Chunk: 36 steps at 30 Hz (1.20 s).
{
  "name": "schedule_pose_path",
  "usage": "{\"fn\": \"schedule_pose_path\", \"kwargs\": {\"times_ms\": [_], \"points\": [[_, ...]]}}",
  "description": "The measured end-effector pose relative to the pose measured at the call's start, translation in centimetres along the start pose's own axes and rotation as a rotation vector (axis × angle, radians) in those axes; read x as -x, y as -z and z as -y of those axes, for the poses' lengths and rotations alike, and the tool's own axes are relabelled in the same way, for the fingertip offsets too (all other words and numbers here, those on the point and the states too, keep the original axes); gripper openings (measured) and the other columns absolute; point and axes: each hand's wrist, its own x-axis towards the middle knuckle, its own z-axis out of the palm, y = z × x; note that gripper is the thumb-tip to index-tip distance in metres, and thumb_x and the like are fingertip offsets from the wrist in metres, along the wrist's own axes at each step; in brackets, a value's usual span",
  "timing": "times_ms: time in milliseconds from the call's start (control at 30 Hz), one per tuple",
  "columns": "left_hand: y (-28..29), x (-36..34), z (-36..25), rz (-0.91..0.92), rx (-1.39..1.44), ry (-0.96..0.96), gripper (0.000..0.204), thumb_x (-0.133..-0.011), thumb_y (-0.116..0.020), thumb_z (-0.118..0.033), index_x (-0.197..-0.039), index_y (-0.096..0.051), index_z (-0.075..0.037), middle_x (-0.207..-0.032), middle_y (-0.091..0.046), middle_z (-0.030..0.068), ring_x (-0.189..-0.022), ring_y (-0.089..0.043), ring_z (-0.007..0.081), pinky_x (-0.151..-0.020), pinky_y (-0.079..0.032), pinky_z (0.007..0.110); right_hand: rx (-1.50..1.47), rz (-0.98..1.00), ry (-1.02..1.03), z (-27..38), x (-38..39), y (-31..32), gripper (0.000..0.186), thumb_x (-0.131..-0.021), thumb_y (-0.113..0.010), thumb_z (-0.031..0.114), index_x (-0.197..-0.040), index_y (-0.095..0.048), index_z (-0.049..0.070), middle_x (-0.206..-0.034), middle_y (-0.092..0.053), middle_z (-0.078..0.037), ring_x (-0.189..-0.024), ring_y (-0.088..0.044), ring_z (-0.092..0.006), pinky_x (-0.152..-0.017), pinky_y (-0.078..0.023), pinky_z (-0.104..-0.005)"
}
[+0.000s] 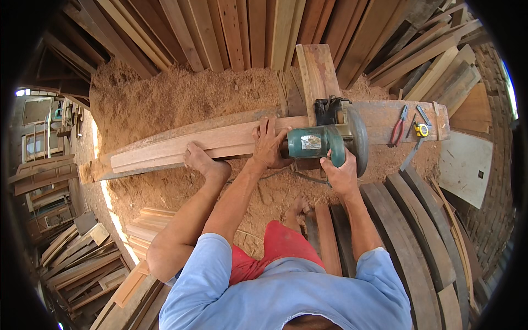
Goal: The person measures and cuts a long wooden plank using a circular saw. They repeatedly measure the wood with a tape measure and a square, mark the cut lines, and then use the circular saw to cut the plank into smaller sections.
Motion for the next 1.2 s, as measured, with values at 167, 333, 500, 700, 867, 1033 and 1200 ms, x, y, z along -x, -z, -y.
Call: {"fn": "schedule_pose_path", "kwargs": {"times_ms": [167, 333, 500, 700, 867, 1033, 1200], "points": [[0.4, -0.1, -0.3, 0.025, -0.017, 0.013, 0.114, -0.047, -0.093, -0.051, -0.148, -0.048, -0.026, -0.150, -0.032, 0.0247, -0.143, -0.024, 0.0471, -0.106, -0.021, 0.063, -0.002, 0.011, -0.001, -0.2, -0.2, 0.1, 0.019, -0.082, -0.073, 0.010, -0.093, -0.061, 0.000, -0.079, -0.058, -0.001, -0.075, -0.051, -0.0092, -0.070, -0.048, -0.0295], [0.6, -0.1, -0.4, 0.025, 0.000, 0.017, 0.112, -0.047, -0.093, -0.050, -0.147, -0.049, -0.023, -0.151, -0.032, 0.0255, -0.143, -0.024, 0.0475, -0.106, -0.021, 0.063, 0.016, 0.009, 0.012, -0.1, -0.5, 0.0, 0.020, -0.083, -0.072, 0.010, -0.095, -0.061, -0.001, -0.080, -0.058, -0.001, -0.075, -0.051, -0.0093, -0.070, -0.048, -0.0295], [0.4, -0.2, -0.3, 0.015, 0.006, 0.015, 0.109, -0.047, -0.092, -0.047, -0.145, -0.050, -0.024, -0.150, -0.033, 0.0254, -0.142, -0.024, 0.0480, -0.105, -0.023, 0.063, 0.002, 0.004, 0.028, -0.2, -0.6, 0.0, 0.020, -0.083, -0.073, 0.010, -0.095, -0.061, -0.001, -0.080, -0.058, -0.001, -0.075, -0.051, -0.0095, -0.070, -0.048, -0.0293], [0.0, -0.1, -0.1, 0.007, -0.010, 0.008, 0.116, -0.046, -0.094, -0.052, -0.147, -0.046, -0.021, -0.152, -0.031, 0.0251, -0.143, -0.023, 0.0473, -0.107, -0.020, 0.063, 0.002, -0.004, -0.029, 0.3, -0.1, -0.1, 0.020, -0.083, -0.073, 0.010, -0.095, -0.061, -0.001, -0.080, -0.058, -0.001, -0.075, -0.052, -0.0095, -0.071, -0.048, -0.0288], [-0.2, -0.1, 0.0, 0.010, -0.001, 0.006, 0.115, -0.046, -0.093, -0.052, -0.147, -0.046, -0.022, -0.151, -0.031, 0.0243, -0.144, -0.022, 0.0474, -0.107, -0.019, 0.063, 0.014, -0.002, 0.007, 0.0, -0.4, 0.1, 0.020, -0.082, -0.073, 0.009, -0.095, -0.061, -0.001, -0.079, -0.058, -0.001, -0.075, -0.052, -0.0095, -0.071, -0.048, -0.0286], [0.0, -0.2, -0.1, 0.029, 0.001, 0.025, 0.113, -0.047, -0.093, -0.052, -0.145, -0.047, -0.020, -0.151, -0.031, 0.0245, -0.143, -0.022, 0.0475, -0.107, -0.019, 0.063, -0.011, 0.011, -0.018, 0.3, -0.8, 0.1, 0.020, -0.083, -0.072, 0.009, -0.096, -0.061, 0.000, -0.079, -0.058, 0.000, -0.075, -0.051, -0.0087, -0.070, -0.048, -0.0282], [-0.3, -0.3, -0.2, 0.051, -0.021, 0.059, 0.110, -0.048, -0.091, -0.053, -0.141, -0.049, -0.014, -0.152, -0.030, 0.0244, -0.144, -0.022, 0.0470, -0.108, -0.019, 0.064, -0.037, 0.030, -0.050, 1.4, -1.4, -0.1, 0.019, -0.083, -0.071, 0.010, -0.095, -0.061, 0.000, -0.078, -0.058, 0.001, -0.074, -0.051, -0.0072, -0.068, -0.047, -0.0276]]}}
